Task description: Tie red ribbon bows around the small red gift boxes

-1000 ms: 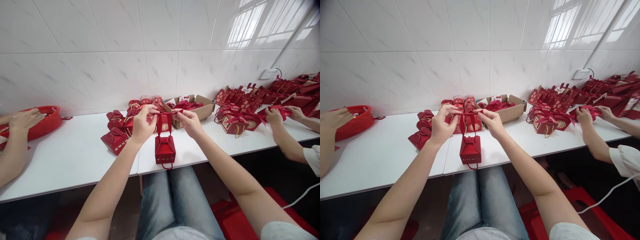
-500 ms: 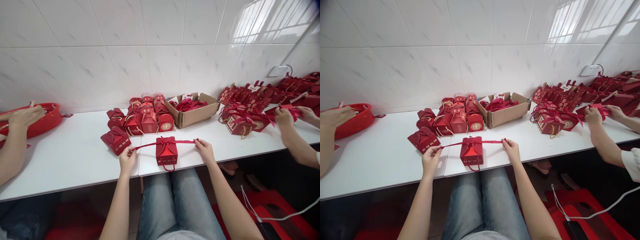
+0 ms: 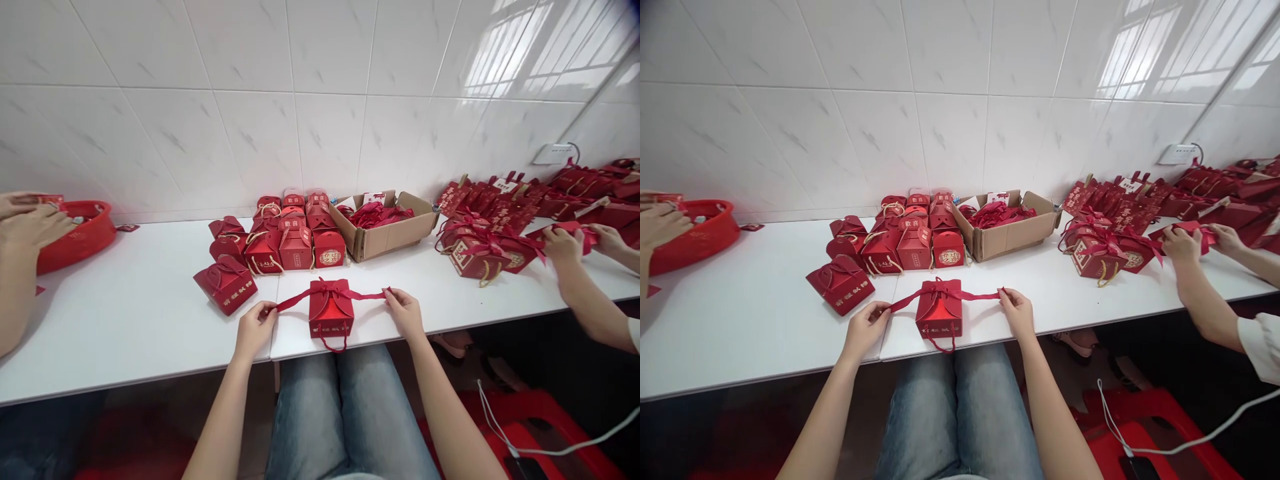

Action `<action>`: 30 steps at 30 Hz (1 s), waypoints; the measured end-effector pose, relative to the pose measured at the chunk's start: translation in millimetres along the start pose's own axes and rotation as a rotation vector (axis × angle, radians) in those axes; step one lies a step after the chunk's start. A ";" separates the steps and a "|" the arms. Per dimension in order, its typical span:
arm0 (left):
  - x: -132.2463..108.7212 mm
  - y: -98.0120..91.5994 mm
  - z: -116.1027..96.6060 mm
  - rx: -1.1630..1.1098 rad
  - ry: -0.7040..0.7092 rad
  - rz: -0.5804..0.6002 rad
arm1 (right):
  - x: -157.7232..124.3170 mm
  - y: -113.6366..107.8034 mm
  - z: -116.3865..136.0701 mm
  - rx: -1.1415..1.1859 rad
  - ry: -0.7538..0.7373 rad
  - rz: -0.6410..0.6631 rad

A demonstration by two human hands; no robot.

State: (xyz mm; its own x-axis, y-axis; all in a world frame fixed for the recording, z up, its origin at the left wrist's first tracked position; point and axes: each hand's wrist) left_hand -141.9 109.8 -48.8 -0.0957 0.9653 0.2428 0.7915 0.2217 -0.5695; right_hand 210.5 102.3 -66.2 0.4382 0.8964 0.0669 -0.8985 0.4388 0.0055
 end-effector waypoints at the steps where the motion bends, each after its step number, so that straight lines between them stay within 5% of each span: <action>1: 0.1 0.0 0.1 0.001 0.003 0.007 | -0.1 -0.2 -0.3 -0.006 0.000 0.004; 30: -3.9 -2.4 -9.4 0.030 0.004 0.018 | -3.3 -1.7 0.0 -0.017 -0.009 -0.004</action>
State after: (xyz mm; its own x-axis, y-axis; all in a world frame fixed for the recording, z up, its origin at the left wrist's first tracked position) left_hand -137.8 104.2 -41.0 -0.0787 0.9687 0.2354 0.7744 0.2081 -0.5975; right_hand 210.6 98.6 -66.4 0.4414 0.8941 0.0756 -0.8963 0.4434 -0.0108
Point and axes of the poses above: each hand's wrist, its own x-axis towards the middle knuckle, its own y-axis out of the palm, z = x × y, and after that the axes turned 3 degrees about -x, right-handed
